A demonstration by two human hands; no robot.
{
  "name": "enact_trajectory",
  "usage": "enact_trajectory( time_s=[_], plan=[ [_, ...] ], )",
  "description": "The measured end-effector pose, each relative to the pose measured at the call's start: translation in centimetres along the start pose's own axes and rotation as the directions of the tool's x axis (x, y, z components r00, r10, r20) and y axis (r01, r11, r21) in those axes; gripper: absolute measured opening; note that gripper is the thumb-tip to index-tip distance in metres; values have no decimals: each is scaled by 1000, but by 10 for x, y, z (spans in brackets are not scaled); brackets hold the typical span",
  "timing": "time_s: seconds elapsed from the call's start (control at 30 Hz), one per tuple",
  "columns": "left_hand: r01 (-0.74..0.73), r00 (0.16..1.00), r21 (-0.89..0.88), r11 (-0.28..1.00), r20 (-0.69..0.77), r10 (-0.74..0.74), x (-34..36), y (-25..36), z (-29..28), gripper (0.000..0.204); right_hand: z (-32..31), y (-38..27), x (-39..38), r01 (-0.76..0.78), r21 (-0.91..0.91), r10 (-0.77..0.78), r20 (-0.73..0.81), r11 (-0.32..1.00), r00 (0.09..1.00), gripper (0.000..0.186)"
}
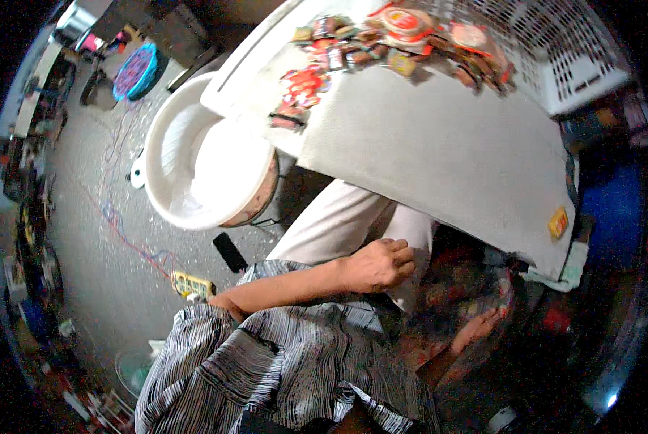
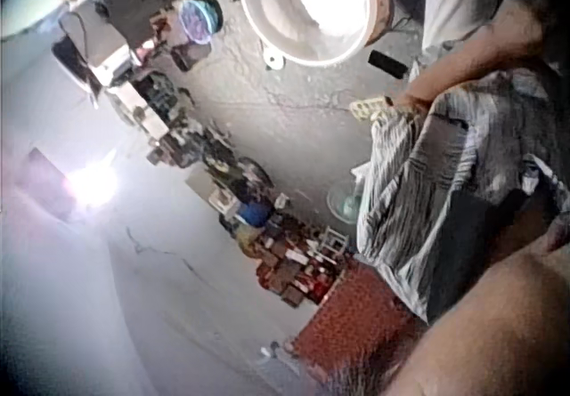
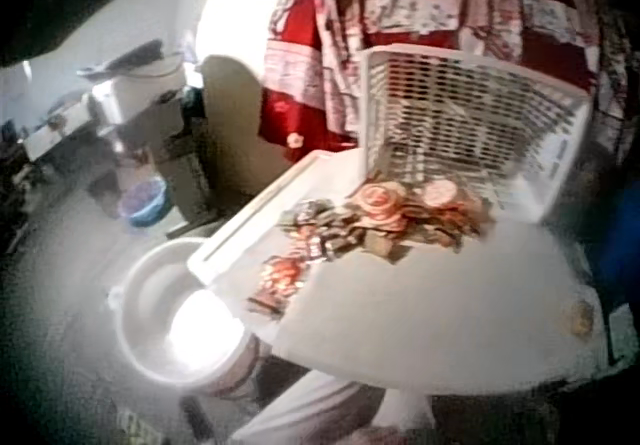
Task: The person packs small square food packets and larger circular food packets into plastic bags by hand.
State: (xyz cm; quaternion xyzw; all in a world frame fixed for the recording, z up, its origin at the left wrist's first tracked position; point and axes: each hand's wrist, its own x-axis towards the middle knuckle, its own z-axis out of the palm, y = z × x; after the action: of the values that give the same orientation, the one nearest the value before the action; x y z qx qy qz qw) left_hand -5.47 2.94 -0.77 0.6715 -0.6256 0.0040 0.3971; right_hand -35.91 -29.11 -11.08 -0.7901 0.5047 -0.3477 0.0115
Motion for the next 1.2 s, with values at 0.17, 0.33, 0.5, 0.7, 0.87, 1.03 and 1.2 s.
enact_trajectory(
  time_s=[0.17,0.33,0.5,0.7,0.87,1.03,1.2],
  plan=[
    [198,962,58,978,-201,-183,-41,-26,-32,19,-19,-180,59,349,313,-380,42,883,924,37],
    [505,806,106,857,-415,-423,-98,-58,-87,15,10,-273,83,562,407,-612,-9,720,791,34],
    [770,426,-119,627,-636,-644,-157,-90,-150,2,51,-326,95,643,351,-720,159,681,675,39],
    [964,262,87,252,-475,-840,-245,-169,-179,20,83,-334,94,747,189,-758,327,637,564,39],
    [960,166,255,118,-174,-971,-267,-211,-161,35,76,-340,91,760,162,-762,321,629,562,40],
    [926,296,298,230,-200,-934,-279,-227,-148,27,74,-340,91,764,155,-765,309,626,565,40],
    [903,359,340,264,-255,-898,-288,-230,-142,16,74,-339,92,762,105,-749,311,639,586,40]
  ],
)
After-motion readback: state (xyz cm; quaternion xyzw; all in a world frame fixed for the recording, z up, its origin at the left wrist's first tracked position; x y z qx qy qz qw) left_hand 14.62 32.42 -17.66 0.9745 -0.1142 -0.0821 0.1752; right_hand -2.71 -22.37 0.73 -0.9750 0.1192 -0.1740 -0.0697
